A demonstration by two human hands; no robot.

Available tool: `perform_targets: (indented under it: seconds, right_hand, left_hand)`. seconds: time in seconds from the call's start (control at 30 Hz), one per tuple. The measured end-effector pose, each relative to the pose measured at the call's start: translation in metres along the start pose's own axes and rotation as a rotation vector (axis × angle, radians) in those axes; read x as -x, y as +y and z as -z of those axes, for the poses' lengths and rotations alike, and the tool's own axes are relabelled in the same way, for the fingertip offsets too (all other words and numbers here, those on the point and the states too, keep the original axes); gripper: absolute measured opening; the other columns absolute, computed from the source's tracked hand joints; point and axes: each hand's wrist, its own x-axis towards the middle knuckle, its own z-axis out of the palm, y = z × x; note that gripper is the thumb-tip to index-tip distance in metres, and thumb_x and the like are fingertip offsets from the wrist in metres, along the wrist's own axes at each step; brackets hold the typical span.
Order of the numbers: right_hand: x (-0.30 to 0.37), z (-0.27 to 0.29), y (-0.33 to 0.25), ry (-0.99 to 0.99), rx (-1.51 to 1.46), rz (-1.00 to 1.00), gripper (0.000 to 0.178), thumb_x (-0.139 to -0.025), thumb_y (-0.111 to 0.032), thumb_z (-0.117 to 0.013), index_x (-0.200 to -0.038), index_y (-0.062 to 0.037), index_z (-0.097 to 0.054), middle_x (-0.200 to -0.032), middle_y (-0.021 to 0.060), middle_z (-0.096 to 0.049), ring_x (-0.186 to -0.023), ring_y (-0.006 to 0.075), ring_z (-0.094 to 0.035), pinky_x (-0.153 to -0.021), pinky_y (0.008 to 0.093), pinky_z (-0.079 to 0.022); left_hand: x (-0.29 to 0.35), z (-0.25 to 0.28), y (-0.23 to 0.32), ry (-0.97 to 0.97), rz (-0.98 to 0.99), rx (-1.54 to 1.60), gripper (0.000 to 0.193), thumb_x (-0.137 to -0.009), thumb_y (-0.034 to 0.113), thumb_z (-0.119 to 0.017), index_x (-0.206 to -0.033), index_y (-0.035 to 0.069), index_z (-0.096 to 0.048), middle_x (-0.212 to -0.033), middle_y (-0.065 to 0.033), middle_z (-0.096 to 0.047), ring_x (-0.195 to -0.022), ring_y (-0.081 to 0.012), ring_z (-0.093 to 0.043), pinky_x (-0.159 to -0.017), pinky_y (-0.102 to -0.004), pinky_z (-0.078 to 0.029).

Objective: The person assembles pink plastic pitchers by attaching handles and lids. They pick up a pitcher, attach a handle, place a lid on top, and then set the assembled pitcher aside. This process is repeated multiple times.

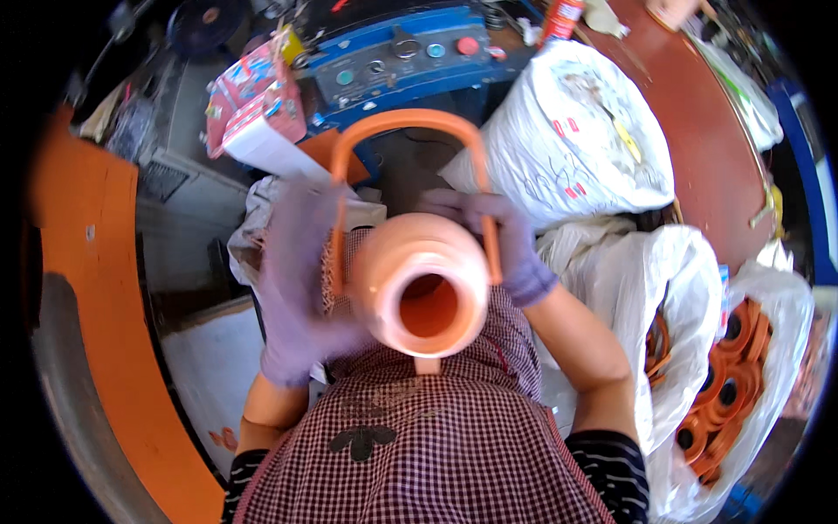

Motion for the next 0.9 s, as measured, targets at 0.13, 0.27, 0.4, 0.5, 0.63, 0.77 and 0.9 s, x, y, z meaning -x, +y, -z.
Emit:
perform_targets:
  seconds: [0.13, 0.27, 0.4, 0.5, 0.63, 0.77, 0.9]
  right_hand:
    - [0.015, 0.013, -0.002, -0.160, -0.162, 0.086, 0.032, -0.079, -0.023, -0.053, -0.056, -0.0026, -0.044, -0.096, 0.0149, -0.051, -0.094, 0.0250, -0.052, -0.090, 0.0335, -0.045]
    - [0.025, 0.027, 0.002, -0.129, -0.111, 0.102, 0.035, -0.077, -0.025, -0.057, -0.054, -0.0046, -0.041, -0.100, 0.0135, -0.057, -0.088, 0.0206, -0.052, -0.085, 0.0322, -0.046]
    - [0.029, 0.033, 0.005, 0.046, -0.055, 0.121, 0.034, -0.078, -0.025, -0.056, -0.055, -0.0043, -0.043, -0.113, 0.0191, -0.061, -0.096, 0.0231, -0.055, -0.091, 0.0358, -0.046]
    - [0.029, 0.019, 0.006, 0.142, 0.038, 0.203, 0.033, -0.080, -0.025, -0.054, -0.057, -0.0033, -0.045, -0.114, 0.0221, -0.062, -0.101, 0.0265, -0.057, -0.096, 0.0392, -0.046]
    - [0.021, 0.017, 0.000, 0.045, 0.101, 0.241, 0.030, -0.088, -0.023, -0.048, -0.071, 0.0009, -0.054, -0.113, 0.0230, -0.062, -0.106, 0.0298, -0.059, -0.098, 0.0415, -0.045]
    - [0.018, -0.020, -0.023, 0.439, 0.465, 0.381, 0.046, -0.096, -0.036, -0.047, -0.108, 0.0057, -0.061, -0.108, 0.0179, -0.065, -0.102, 0.0232, -0.062, -0.093, 0.0362, -0.048]
    - [0.059, -0.004, -0.069, 0.199, 1.189, 0.209, 0.039, -0.091, -0.028, -0.065, -0.115, 0.0019, -0.061, -0.107, 0.0134, -0.064, -0.094, 0.0185, -0.061, -0.086, 0.0322, -0.049]
  left_hand:
    - [0.005, -0.055, -0.050, -0.066, 0.714, 0.970, 0.056, -0.078, 0.020, -0.069, -0.127, -0.003, -0.057, -0.122, -0.0153, -0.060, -0.114, -0.0249, -0.058, -0.102, -0.0356, -0.043]
    - [0.013, -0.066, -0.050, -0.152, 0.718, 1.271, 0.047, -0.081, 0.022, -0.066, -0.120, -0.004, -0.060, -0.115, -0.0132, -0.063, -0.108, -0.0184, -0.059, -0.099, -0.0315, -0.044]
    - [0.026, -0.084, -0.061, -0.065, 0.448, 1.151, 0.031, -0.089, 0.016, -0.064, -0.116, 0.002, -0.063, -0.105, -0.0040, -0.064, -0.099, -0.0100, -0.058, -0.088, -0.0276, -0.048]
    - [0.023, -0.085, -0.054, 0.006, 0.557, 1.048, 0.025, -0.091, 0.018, -0.059, -0.108, 0.001, -0.062, -0.107, -0.0086, -0.064, -0.097, -0.0127, -0.059, -0.088, -0.0291, -0.048]
    - [0.019, -0.079, -0.045, 0.192, 0.629, 1.228, 0.026, -0.095, 0.021, -0.054, -0.104, -0.002, -0.062, -0.098, -0.0073, -0.063, -0.088, -0.0124, -0.058, -0.081, -0.0277, -0.049]
    - [0.013, -0.067, -0.062, 0.219, 0.611, 1.248, 0.039, -0.101, 0.031, -0.045, -0.108, -0.003, -0.062, -0.089, -0.0037, -0.063, -0.084, -0.0110, -0.058, -0.077, -0.0261, -0.050]
    - [-0.022, -0.042, -0.039, 0.628, 0.646, 1.147, 0.043, -0.104, 0.038, -0.037, -0.101, 0.001, -0.059, -0.088, -0.0068, -0.058, -0.081, -0.0173, -0.058, -0.080, -0.0317, -0.051]
